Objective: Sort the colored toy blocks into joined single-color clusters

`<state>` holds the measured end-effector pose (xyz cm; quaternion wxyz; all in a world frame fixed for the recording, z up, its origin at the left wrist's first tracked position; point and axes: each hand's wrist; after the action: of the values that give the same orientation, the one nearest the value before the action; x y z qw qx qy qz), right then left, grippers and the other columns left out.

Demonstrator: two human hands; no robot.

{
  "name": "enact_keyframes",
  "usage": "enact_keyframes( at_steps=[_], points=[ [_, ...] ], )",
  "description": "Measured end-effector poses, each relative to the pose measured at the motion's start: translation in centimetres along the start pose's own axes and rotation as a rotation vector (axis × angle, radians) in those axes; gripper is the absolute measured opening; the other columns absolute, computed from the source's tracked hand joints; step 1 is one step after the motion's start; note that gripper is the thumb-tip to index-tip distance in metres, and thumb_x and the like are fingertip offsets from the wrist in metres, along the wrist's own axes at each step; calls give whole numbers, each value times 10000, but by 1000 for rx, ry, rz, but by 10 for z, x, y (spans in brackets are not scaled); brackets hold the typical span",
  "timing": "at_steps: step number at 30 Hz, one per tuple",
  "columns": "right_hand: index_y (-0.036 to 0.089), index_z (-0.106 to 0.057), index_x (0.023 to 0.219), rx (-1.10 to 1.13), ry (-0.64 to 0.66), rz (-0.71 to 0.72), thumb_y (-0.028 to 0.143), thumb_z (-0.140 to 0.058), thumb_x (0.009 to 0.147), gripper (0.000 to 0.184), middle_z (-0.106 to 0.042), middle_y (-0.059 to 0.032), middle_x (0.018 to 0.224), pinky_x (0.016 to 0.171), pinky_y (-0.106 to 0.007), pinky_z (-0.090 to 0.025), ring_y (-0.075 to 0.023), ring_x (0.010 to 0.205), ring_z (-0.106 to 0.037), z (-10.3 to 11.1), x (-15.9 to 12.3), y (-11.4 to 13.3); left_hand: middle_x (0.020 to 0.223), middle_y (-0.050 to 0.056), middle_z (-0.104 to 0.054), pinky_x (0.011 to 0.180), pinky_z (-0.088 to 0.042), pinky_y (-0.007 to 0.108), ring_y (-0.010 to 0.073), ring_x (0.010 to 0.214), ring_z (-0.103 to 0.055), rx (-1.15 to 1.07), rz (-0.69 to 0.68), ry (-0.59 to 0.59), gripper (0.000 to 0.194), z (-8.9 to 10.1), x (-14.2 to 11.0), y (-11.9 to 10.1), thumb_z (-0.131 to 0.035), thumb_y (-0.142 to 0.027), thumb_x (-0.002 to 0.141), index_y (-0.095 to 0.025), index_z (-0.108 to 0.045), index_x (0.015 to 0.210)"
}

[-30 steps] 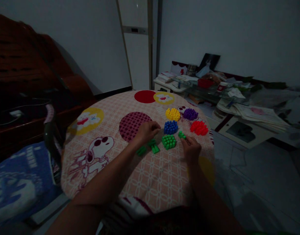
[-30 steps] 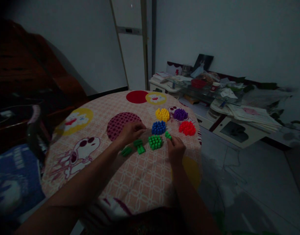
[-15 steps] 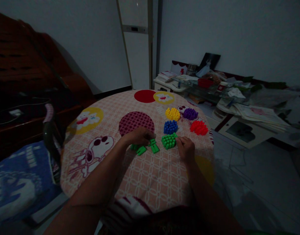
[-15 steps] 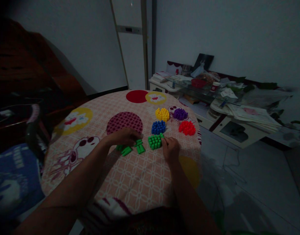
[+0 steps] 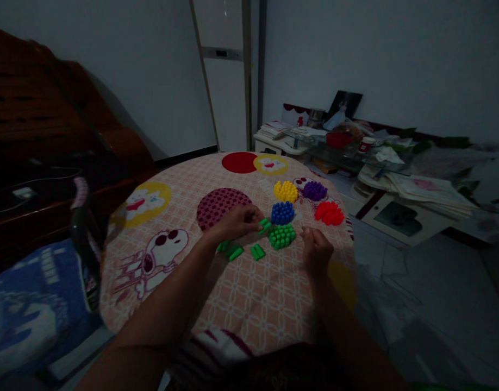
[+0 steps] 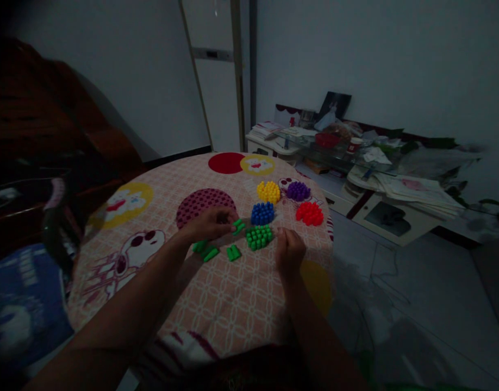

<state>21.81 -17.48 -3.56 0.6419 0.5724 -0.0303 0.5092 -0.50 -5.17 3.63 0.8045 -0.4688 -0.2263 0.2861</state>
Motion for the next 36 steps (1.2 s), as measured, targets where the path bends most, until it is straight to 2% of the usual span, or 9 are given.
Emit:
enact_keyframes(
  at_steps=[3, 6, 11, 16, 19, 23, 27, 31, 36],
  points=[
    [179, -722, 866, 26, 51, 109, 367, -486, 946, 312, -740, -78, 808, 725, -300, -512, -191, 758, -687, 2, -3, 10, 727, -7, -637, 569, -459, 200, 107, 619, -579, -139, -47, -15, 268, -21, 3, -13, -718, -315, 732, -139, -639, 917],
    [187, -736, 933, 50, 117, 177, 365, -541, 911, 265, -755, -80, 847, 713, -294, -531, -190, 749, -699, 1, -5, 16, 771, 3, -661, 615, -472, 209, 115, 669, -602, -97, -104, -36, 236, -38, 2, -24, -720, -306, 750, -144, -642, 904],
    [179, -726, 929, 96, 161, 107, 362, -593, 869, 233, -715, -35, 718, 594, -249, -498, -146, 584, -627, 2, -6, 18, 762, -21, -651, 622, -427, 199, 106, 677, -582, 112, -140, -76, 190, -53, 0, -27, -733, -275, 757, -160, -639, 875],
    [181, -696, 909, 129, 245, 22, 356, -605, 812, 220, -562, 45, 544, 490, -218, -407, -108, 466, -507, 5, -6, 24, 801, -13, -654, 652, -429, 209, 112, 711, -590, 182, -160, -71, 185, -62, 0, -25, -729, -282, 773, -165, -637, 883],
    [180, -683, 879, 122, 183, -27, 317, -588, 785, 191, -525, 57, 533, 476, -213, -375, -102, 460, -476, 6, -4, 18, 877, 7, -678, 677, -446, 218, 119, 743, -610, 199, -178, -68, 179, -56, 0, -28, -713, -276, 783, -169, -645, 909],
    [180, -669, 845, 67, 105, -86, 267, -572, 755, 159, -512, 58, 534, 499, -211, -379, -109, 491, -481, 6, -1, -1, 808, 13, -677, 651, -420, 218, 125, 715, -600, 325, -102, -87, 121, -26, -2, -28, -662, -263, 815, -155, -659, 867],
    [175, -663, 820, 31, 255, -47, 285, -578, 756, 152, -554, 38, 562, 502, -209, -375, -112, 504, -500, 7, 0, -10, 733, 11, -677, 608, -367, 225, 136, 673, -594, 504, 28, 141, 174, -2, -7, -21, -708, -308, 785, -145, -683, 842],
    [169, -666, 827, -28, 298, -19, 293, -581, 760, 164, -593, 17, 587, 512, -211, -375, -121, 525, -529, 7, -1, -9, 755, 16, -701, 578, -343, 236, 147, 651, -602, 617, 101, 320, 302, -6, -10, -15, -792, -395, 711, -164, -697, 882],
    [175, -663, 826, -74, 297, -15, 287, -575, 746, 163, -610, 12, 606, 535, -224, -393, -127, 529, -547, 5, -1, -11, 698, 0, -660, 563, -333, 246, 160, 626, -587, 731, 107, 325, 352, -22, -10, -18, -843, -450, 633, -190, -675, 800]
  ],
)
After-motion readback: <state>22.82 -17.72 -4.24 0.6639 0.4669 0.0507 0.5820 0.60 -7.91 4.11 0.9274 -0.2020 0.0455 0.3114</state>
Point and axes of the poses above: each hand's wrist, its own x-axis towards the middle knuckle, its own z-axis out of the back of the hand, y = z × x
